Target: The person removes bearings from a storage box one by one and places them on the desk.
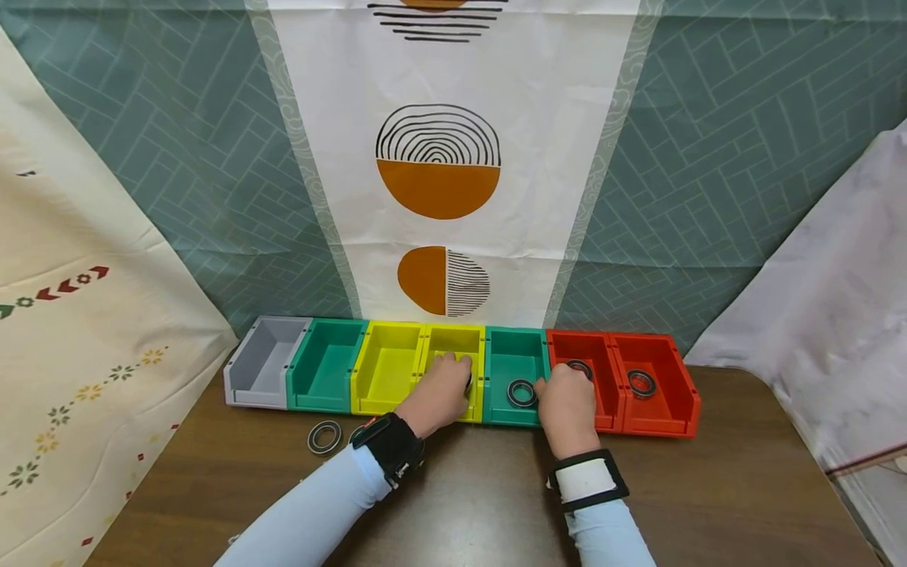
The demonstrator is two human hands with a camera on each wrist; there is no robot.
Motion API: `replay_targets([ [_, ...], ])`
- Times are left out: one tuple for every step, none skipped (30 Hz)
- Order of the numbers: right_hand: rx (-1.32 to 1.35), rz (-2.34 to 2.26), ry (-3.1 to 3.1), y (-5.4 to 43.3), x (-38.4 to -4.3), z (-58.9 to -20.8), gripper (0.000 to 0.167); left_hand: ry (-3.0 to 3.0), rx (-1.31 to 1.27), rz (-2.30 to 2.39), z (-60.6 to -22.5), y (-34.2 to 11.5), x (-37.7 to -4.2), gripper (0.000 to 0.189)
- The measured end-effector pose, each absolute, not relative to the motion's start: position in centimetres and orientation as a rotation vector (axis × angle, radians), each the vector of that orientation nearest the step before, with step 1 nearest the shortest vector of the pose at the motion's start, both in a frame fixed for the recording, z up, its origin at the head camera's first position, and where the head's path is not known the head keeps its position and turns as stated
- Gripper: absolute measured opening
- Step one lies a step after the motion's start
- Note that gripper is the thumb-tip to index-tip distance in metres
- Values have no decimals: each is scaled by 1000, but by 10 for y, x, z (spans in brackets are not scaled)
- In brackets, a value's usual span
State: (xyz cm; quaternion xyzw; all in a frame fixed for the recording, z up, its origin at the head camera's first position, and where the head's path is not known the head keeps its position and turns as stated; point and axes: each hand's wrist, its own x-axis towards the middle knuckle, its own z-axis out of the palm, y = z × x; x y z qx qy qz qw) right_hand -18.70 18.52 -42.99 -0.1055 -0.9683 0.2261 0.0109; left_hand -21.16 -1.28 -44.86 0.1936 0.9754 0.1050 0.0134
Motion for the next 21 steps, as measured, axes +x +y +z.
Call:
replay_targets([
  [-327,703,-3020,185,-187,-430,31,3044,597,326,-446,-14,-210,41],
  [-324,698,-3017,185,-187,-429,31,3054,592,326,-444,-15,-209,43],
  [-320,695,-3016,185,-187,-429,31,3064,588,330,-442,-16,-207,44],
  [-317,693,-3015,185,-187,-429,31,3076,582,333,-439,-17,-206,45],
  [-315,692,-3015,185,-187,-429,31,3088,573,332,-437,-19,-204,47],
  [-313,689,-3014,185,-186,-429,31,3101,567,341,-435,-21,-202,48],
  [-311,691,-3014,185,-186,-429,31,3112,566,345,-433,-23,-200,48],
  [-310,692,-3014,185,-186,-429,31,3121,567,360,-431,-25,-198,46],
  [-308,693,-3014,185,-186,-428,31,3128,570,372,-429,-27,-196,45],
  [-309,694,-3014,185,-186,-428,31,3134,576,386,-427,-29,-194,45],
  [-309,694,-3014,185,-185,-428,31,3138,582,401,-424,-32,-192,44],
  [-309,697,-3015,185,-185,-428,31,3141,587,415,-422,-34,-190,43],
  [-310,700,-3018,185,-185,-428,31,3141,593,428,-420,-36,-188,42],
  [-312,700,-3020,185,-185,-428,31,3140,595,439,-418,-38,-186,42],
  [-313,703,-3023,185,-185,-428,32,3140,596,447,-416,-40,-184,43],
  [-316,704,-3025,185,-186,-428,32,3139,595,456,-414,-42,-183,44],
  [-318,705,-3026,185,-186,-428,32,3138,592,467,-412,-43,-181,45],
  [-318,705,-3027,185,-186,-428,32,3136,588,483,-410,-45,-179,46],
  [-318,703,-3026,185,-186,-428,32,3137,593,500,-408,-47,-177,46],
  [-317,701,-3024,185,-185,-428,32,3140,600,515,-406,-49,-176,47],
  [-316,698,-3023,185,-185,-428,32,3141,606,533,-404,-50,-174,47],
])
